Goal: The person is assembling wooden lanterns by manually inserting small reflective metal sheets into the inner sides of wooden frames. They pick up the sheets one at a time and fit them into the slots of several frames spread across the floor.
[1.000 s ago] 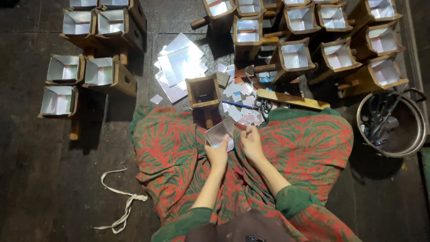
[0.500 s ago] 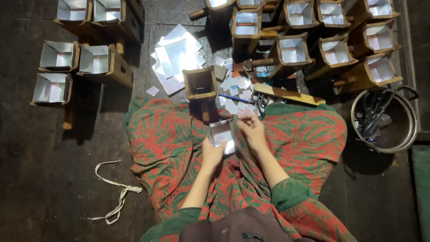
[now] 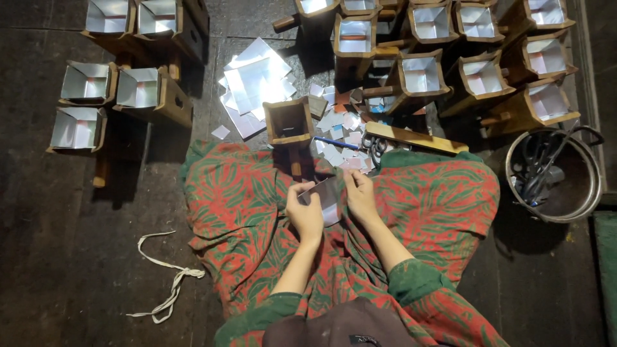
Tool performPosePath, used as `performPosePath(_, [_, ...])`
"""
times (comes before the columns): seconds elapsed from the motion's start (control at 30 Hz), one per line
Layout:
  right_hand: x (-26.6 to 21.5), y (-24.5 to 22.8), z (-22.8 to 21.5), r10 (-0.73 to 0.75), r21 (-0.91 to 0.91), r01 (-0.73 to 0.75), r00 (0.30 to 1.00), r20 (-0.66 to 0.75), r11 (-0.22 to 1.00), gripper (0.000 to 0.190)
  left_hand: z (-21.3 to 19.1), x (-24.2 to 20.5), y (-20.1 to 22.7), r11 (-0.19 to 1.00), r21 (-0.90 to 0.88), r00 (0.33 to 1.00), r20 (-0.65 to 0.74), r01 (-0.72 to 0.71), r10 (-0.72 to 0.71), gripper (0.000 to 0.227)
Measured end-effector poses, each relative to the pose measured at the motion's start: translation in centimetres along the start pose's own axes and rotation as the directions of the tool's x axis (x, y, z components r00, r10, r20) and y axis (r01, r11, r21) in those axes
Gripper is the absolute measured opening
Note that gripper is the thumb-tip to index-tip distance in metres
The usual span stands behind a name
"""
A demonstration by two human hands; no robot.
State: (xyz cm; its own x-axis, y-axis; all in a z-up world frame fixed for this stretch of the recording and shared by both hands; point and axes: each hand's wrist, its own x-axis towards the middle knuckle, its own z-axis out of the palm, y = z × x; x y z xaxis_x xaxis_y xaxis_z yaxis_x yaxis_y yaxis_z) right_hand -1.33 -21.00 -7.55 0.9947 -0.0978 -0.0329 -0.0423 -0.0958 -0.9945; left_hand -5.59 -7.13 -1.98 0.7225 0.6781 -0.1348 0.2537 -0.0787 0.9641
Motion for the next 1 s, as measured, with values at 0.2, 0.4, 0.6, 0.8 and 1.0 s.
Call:
performPosePath(0.2, [-0.4,-3.4,0.3,-0.056,-0.052,0.060,0.996,0.068,0.997,0.010,0.8,0.3,-0.5,0.998,-0.027,0.999,-0.009,0.050,-0.051,0.026])
performPosePath(0.4, [0.1,-5.3,0.2,-0.115,-0.229,0.126,0.992,0.059,0.965,0.017,1.2,0.8,-0.4,1.000,-0.026,1.000,0.001,0.006,-0.006,0.021])
performPosePath(0.6, [0.0,-1.2,0.0,-0.100,-0.213,0.088,0.994,-0.044,0.973,0.015,1.8,0.9,-1.3,1.000,0.029,1.000,-0.010,0.001,0.000,0.025])
performPosePath(0.8, [1.4,4.7,-0.8,0.020,0.047,-0.023,0.997,0.073,0.999,0.017,1.9,0.7,-1.8,0.997,0.074,0.999,-0.031,0.035,-0.033,0.021])
performPosePath(1.0, [0.4,5.3,-1.0,0.107,0.109,-0.107,0.994,0.008,0.988,0.016,1.6,1.1,-0.2,0.991,0.111,0.996,0.045,0.076,-0.081,0.021])
